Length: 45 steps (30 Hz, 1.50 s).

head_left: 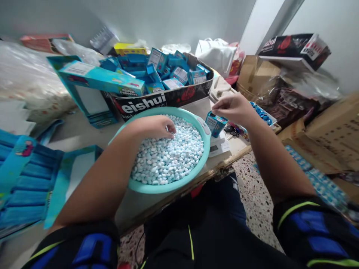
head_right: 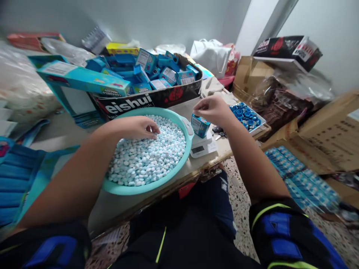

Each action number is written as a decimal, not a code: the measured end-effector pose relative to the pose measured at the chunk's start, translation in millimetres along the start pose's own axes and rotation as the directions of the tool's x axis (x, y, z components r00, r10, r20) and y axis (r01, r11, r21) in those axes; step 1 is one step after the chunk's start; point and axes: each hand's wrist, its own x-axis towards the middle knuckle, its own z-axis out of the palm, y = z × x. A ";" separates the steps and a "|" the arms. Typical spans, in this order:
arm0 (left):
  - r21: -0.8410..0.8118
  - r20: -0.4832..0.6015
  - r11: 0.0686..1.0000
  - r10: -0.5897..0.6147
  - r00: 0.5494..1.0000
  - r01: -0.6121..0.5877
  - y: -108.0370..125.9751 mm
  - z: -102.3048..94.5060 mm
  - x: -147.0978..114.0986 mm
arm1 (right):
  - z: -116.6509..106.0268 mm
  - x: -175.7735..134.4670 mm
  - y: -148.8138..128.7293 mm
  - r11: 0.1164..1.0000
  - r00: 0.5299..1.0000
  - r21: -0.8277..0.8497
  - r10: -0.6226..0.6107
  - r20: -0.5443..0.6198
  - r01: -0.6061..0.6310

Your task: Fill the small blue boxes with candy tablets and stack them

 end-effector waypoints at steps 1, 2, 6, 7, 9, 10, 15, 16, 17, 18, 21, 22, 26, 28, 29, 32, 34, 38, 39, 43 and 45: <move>-0.002 0.003 1.000 -0.004 1.000 0.004 0.1 0.0 -0.4 | -3.0 5.3 4.8 0.997 0.998 0.059 0.040 0.042 -0.042; -0.005 0.005 1.000 -0.012 1.000 0.012 0.2 0.1 -0.7 | -4.2 9.7 9.0 0.990 0.994 0.111 0.076 0.075 -0.084; -0.019 -0.003 0.999 -0.027 1.000 0.027 -0.6 2.5 -2.5 | 0.6 17.5 17.4 0.968 0.981 0.170 0.168 0.102 -0.183; -0.024 -0.008 0.999 -0.022 1.000 0.022 -0.9 3.2 -3.3 | 2.5 17.6 17.6 0.967 0.979 0.165 0.178 0.098 -0.193; -0.032 -0.021 0.999 -0.006 1.000 0.005 -1.5 4.3 -5.2 | 5.7 17.0 17.2 0.967 0.979 0.160 0.187 0.085 -0.198; -0.037 -0.028 0.999 0.001 1.000 -0.002 -1.8 4.7 -6.4 | 6.9 16.6 16.8 0.966 0.979 0.164 0.186 0.082 -0.198; -0.054 -0.061 0.997 0.046 0.997 -0.049 -4.7 6.0 -10.5 | 9.0 16.0 17.9 0.970 0.986 0.185 0.144 0.088 -0.158; -0.053 -0.061 0.997 0.053 0.997 -0.057 -5.4 6.1 -10.5 | 8.9 16.2 18.6 0.976 0.989 0.167 0.127 0.079 -0.139; -0.052 -0.056 0.997 0.056 0.997 -0.059 -5.9 6.1 -10.3 | 8.9 16.3 19.4 0.983 0.992 0.140 0.107 0.066 -0.115; -0.050 -0.049 0.997 0.054 0.997 -0.056 -6.1 5.9 -10.0 | 8.9 16.5 20.1 0.990 0.995 0.106 0.085 0.052 -0.090; -0.047 -0.035 0.998 0.036 0.999 -0.038 -4.2 5.1 -9.9 | 9.0 17.2 21.5 0.999 1.000 -0.024 0.026 0.011 -0.026; -0.045 -0.031 0.998 0.033 0.999 -0.034 -3.0 4.8 -10.3 | 9.1 17.3 21.5 0.997 1.000 -0.071 0.013 -0.003 -0.013; -0.029 -0.034 0.998 0.049 0.998 -0.050 1.3 4.9 -12.1 | 9.1 16.0 20.3 0.981 0.999 -0.193 -0.034 -0.018 0.030; -0.022 -0.037 0.998 0.058 0.998 -0.059 2.4 5.2 -12.2 | 9.2 14.8 20.7 0.982 0.999 -0.183 -0.041 0.001 0.041; -0.018 -0.034 0.998 0.056 0.998 -0.056 2.6 5.3 -12.0 | 9.4 14.3 21.4 0.986 0.999 -0.162 -0.036 0.012 0.037; -0.004 -0.029 0.999 0.047 0.998 -0.047 3.2 5.2 -11.4 | 10.5 13.2 25.0 0.997 0.999 -0.081 -0.008 0.035 0.011; 0.003 -0.025 0.999 0.046 0.999 -0.045 3.6 4.8 -11.5 | 11.5 12.6 27.2 0.999 0.998 -0.031 0.008 0.059 -0.006; 0.008 -0.015 0.999 0.042 0.999 -0.042 4.1 4.0 -12.2 | 13.2 10.8 28.6 0.998 0.994 0.047 0.027 0.107 -0.032; 0.007 -0.012 0.999 0.042 0.999 -0.041 4.1 3.9 -12.4 | 13.3 10.2 28.6 0.998 0.994 0.058 0.026 0.106 -0.032; 0.003 -0.007 0.999 0.039 0.999 -0.039 3.9 3.2 -12.7 | 12.3 8.9 30.3 0.993 0.998 0.120 -0.010 0.057 0.003; -0.003 -0.002 1.000 0.029 1.000 -0.029 4.0 3.1 -12.9 | 11.5 9.4 32.6 0.992 0.999 0.124 -0.031 0.030 0.027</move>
